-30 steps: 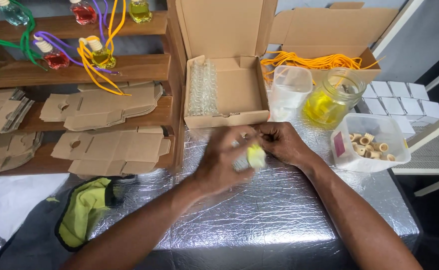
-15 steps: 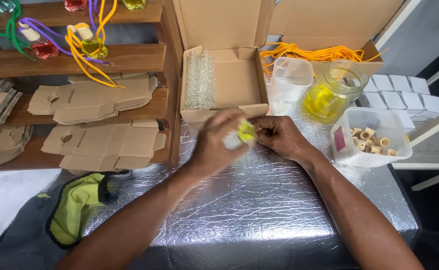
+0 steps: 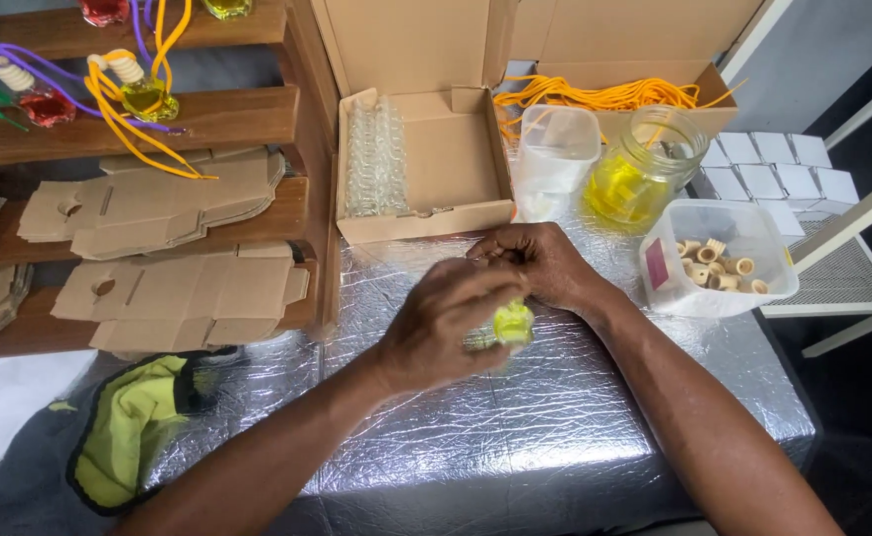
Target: Filling a small perfume bottle with liquid using a syringe and then wiping it clean with a cloth.
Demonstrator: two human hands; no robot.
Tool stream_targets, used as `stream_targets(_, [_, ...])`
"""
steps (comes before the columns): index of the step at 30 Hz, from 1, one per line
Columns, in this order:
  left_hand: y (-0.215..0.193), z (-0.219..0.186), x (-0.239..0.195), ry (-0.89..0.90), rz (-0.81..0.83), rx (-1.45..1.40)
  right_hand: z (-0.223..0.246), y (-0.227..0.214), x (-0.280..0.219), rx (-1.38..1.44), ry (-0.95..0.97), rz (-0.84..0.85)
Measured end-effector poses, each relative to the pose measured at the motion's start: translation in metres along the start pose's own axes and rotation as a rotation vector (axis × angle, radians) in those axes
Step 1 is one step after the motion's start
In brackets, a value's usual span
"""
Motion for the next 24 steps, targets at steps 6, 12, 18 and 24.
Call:
stream_targets(6, [-0.009,0.034,-0.011,-0.058,-0.031,0.022,-0.025,-0.002,0.003,0.049,0.055,-0.005])
stream_targets(12, [-0.04,0.058,-0.016,-0.129,-0.202,0.058,-0.037,-0.002,0.003,-0.004,0.034,0.013])
stream_targets(18, [0.0,-0.003,0.002,0.078,0.018,0.047,-0.007,-0.002,0.0,0.012,-0.01,0.024])
stream_targets(24, [-0.004,0.007,-0.004,0.052,0.017,0.054,-0.03,0.0,0.001,0.043,-0.002,0.012])
Point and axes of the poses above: each hand's wrist, its own x-axis towards the middle knuckle, its own y-axis out of the palm, z = x × y, the point moved 9 cm from there along x, towards the middle knuckle, and after that the axes turned 11 degrees about z, right-handed, at the moved point
